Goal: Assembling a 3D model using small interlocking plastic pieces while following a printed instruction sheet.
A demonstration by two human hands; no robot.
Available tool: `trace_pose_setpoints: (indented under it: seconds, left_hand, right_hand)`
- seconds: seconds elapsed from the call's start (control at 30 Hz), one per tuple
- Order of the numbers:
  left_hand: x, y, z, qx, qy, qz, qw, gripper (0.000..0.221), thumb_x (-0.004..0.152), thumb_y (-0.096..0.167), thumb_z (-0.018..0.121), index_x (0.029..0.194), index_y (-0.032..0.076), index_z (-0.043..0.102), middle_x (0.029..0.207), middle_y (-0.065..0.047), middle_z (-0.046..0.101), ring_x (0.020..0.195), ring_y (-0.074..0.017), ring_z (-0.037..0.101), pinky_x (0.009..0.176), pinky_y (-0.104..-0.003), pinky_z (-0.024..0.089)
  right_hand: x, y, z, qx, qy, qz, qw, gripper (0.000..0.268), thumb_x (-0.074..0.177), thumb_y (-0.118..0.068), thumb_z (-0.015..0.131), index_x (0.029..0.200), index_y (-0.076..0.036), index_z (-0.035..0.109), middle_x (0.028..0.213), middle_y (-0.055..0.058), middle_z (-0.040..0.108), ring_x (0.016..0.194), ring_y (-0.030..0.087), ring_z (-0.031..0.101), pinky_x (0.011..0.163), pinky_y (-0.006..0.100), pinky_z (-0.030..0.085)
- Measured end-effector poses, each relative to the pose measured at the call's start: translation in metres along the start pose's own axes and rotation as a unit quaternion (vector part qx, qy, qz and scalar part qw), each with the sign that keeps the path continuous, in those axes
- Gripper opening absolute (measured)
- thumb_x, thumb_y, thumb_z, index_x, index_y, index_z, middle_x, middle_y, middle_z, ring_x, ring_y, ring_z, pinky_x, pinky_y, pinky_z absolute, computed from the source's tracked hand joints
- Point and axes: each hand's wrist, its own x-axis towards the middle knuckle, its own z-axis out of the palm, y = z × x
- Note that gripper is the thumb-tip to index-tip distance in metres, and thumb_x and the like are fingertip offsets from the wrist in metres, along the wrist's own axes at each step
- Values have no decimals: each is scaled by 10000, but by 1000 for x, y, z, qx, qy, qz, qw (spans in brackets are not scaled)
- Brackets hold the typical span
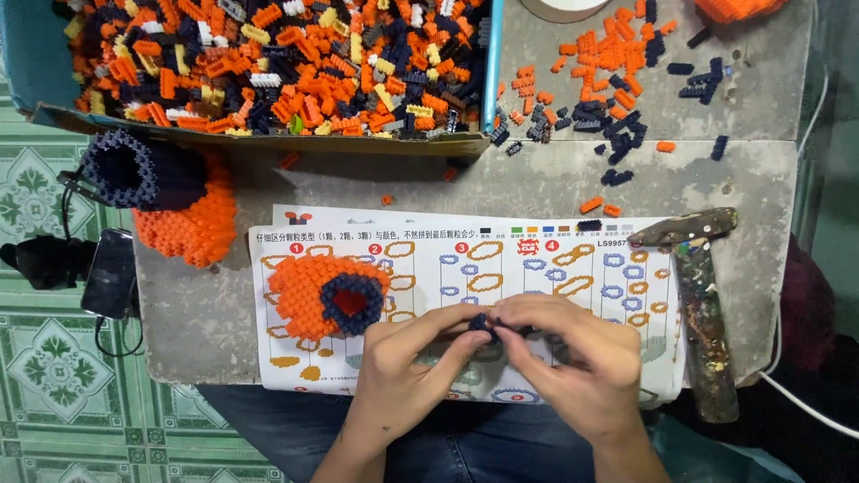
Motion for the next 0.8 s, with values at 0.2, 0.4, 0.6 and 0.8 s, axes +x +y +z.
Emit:
trace_pose_setpoints:
  seconds: [0.2,0.4,0.6,0.8]
  left_hand:
    - [-1,-1,1,-10,8,5,1000,340,841,-6,891,1176,-33,841,956,-117,924,778,-120,873,635,-198,669]
    - [-3,-6,4,-5,18,15,1000,364,844,33,918,1196,-20,845,923,-126,920,658,-95,804,544,-183,618]
    - [-4,-5,5,17,28,25,999,358,834,27,929,1182,-10,856,908,-109,917,599,-79,740,497,-191,544]
    - [-5,-9,6,4,29,24,999,357,837,31,932,1184,-6,855,919,-121,920,608,-87,766,492,-184,562]
  right_hand:
    - [-9,11,6,46,25,23,998,285,736,123,893,999,39,818,1048,168,885,926,215,875,846,268,720]
    - [-7,12,5,64,14,36,997,272,733,119,875,989,34,842,1028,166,898,877,212,881,731,228,677]
    - [-7,12,6,75,15,33,997,267,736,135,870,984,41,836,1020,171,893,916,238,883,799,263,703]
    - [-10,17,6,90,18,37,995,291,723,133,877,989,21,838,1024,163,896,973,255,891,861,291,723]
